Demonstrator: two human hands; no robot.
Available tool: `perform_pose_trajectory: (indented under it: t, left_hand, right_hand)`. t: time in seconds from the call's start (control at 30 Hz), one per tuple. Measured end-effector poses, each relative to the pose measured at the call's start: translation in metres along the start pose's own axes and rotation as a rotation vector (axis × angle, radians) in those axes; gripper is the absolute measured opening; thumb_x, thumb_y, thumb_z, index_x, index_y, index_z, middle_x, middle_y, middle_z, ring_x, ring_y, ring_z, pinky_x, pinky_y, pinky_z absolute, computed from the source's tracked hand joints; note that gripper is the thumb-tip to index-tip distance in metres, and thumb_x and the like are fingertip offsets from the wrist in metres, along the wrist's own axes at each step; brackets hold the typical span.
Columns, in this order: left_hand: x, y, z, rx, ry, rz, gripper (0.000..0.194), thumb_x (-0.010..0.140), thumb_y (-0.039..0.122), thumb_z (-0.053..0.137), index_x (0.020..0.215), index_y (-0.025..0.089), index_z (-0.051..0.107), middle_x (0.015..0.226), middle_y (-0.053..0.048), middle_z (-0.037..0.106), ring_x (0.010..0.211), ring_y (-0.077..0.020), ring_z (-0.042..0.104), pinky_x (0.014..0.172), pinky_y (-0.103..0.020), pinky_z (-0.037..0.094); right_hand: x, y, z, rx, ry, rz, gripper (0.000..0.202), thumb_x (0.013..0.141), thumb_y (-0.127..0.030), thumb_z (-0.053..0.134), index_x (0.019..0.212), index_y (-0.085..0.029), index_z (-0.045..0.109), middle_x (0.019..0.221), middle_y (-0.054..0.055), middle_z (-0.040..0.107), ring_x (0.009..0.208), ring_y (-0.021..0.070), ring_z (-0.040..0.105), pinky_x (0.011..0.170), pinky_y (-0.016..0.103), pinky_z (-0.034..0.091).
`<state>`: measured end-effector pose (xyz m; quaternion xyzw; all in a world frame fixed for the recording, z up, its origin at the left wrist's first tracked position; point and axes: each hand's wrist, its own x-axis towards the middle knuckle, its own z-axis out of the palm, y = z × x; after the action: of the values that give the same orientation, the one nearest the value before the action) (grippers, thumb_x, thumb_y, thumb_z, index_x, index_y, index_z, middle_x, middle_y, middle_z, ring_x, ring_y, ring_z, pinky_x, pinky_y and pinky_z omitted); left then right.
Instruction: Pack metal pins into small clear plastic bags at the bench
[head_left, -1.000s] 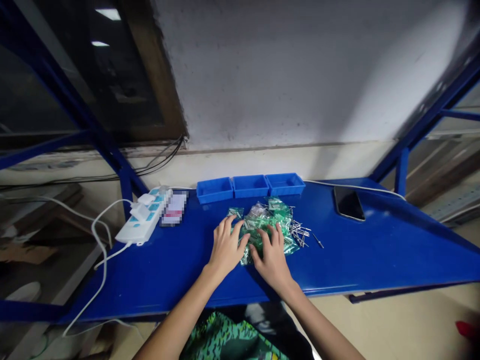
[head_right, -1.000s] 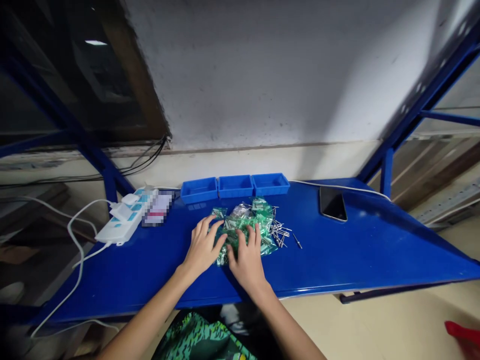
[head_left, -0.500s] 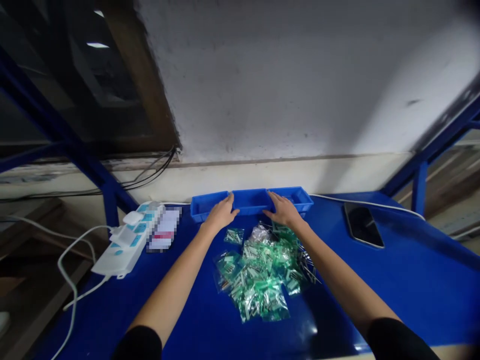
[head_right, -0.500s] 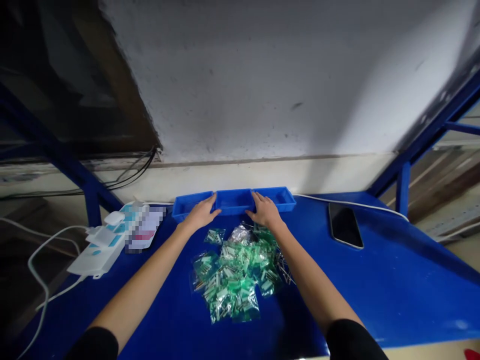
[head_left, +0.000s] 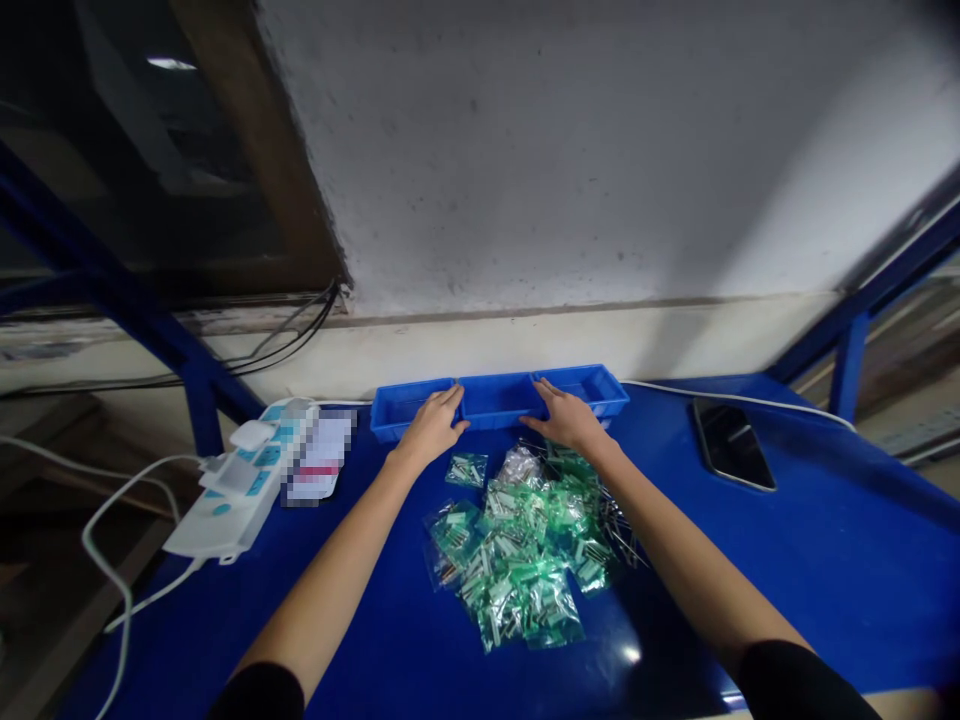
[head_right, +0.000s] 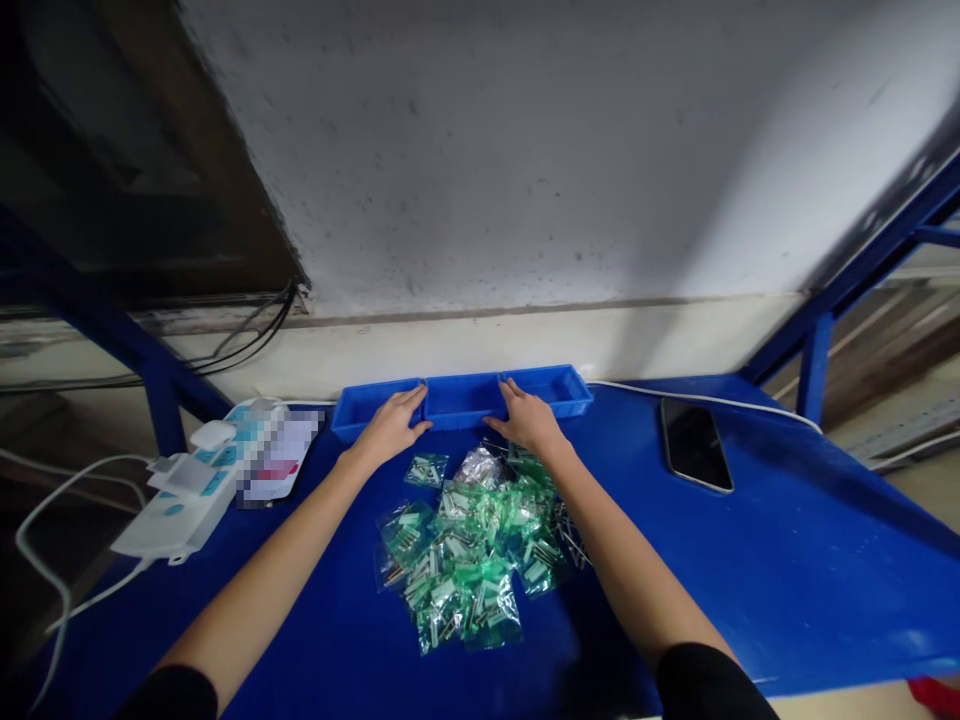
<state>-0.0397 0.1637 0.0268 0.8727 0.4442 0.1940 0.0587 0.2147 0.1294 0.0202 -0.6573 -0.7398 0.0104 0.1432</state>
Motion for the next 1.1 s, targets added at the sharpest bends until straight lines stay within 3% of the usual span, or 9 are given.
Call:
perform_pose_trajectory:
  t: [0.2, 0.47, 0.93, 1.1]
  left_hand:
    - [0.001, -0.001, -0.003, -0.013, -0.003, -0.024, 0.051, 0.080, 0.029, 0.060, 0.127, 0.012, 0.050, 0.135, -0.013, 0.048, 0.123, -0.0261, 0.047, 0.105, -0.037, 0.037]
    - [-0.007, 0.003, -0.007, -0.031, 0.025, -0.015, 0.043, 0.076, 0.030, 0.065, 0.115, 0.015, 0.060, 0.124, -0.011, 0.059, 0.115, -0.0232, 0.055, 0.102, -0.033, 0.041]
    - [-0.045, 0.023, -0.007, -0.039, 0.069, -0.027, 0.042, 0.079, 0.028, 0.059, 0.118, 0.016, 0.055, 0.125, -0.009, 0.057, 0.115, -0.0222, 0.053, 0.102, -0.033, 0.041]
    - [-0.051, 0.033, -0.013, -0.019, 0.031, -0.065, 0.043, 0.081, 0.028, 0.056, 0.122, 0.015, 0.052, 0.127, -0.010, 0.055, 0.117, -0.0234, 0.051, 0.103, -0.035, 0.040]
  right_hand:
    - [-0.002, -0.003, 0.003, -0.006, 0.025, 0.009, 0.072, 0.080, -0.052, 0.052, 0.139, -0.013, 0.035, 0.144, 0.016, 0.033, 0.106, 0.0354, 0.058, 0.088, 0.047, 0.045]
    - [-0.008, -0.006, 0.004, 0.010, 0.037, -0.010, 0.072, 0.080, -0.050, 0.050, 0.139, -0.010, 0.034, 0.143, 0.017, 0.034, 0.119, 0.0341, 0.048, 0.096, 0.046, 0.038]
    - [-0.047, -0.024, -0.007, 0.033, 0.020, 0.024, 0.067, 0.080, -0.044, 0.053, 0.138, -0.013, 0.037, 0.143, 0.013, 0.036, 0.115, 0.0329, 0.053, 0.094, 0.044, 0.043]
    - [-0.052, -0.023, -0.009, 0.037, -0.005, 0.026, 0.067, 0.080, -0.045, 0.052, 0.138, -0.014, 0.037, 0.143, 0.012, 0.036, 0.116, 0.0327, 0.052, 0.093, 0.043, 0.043]
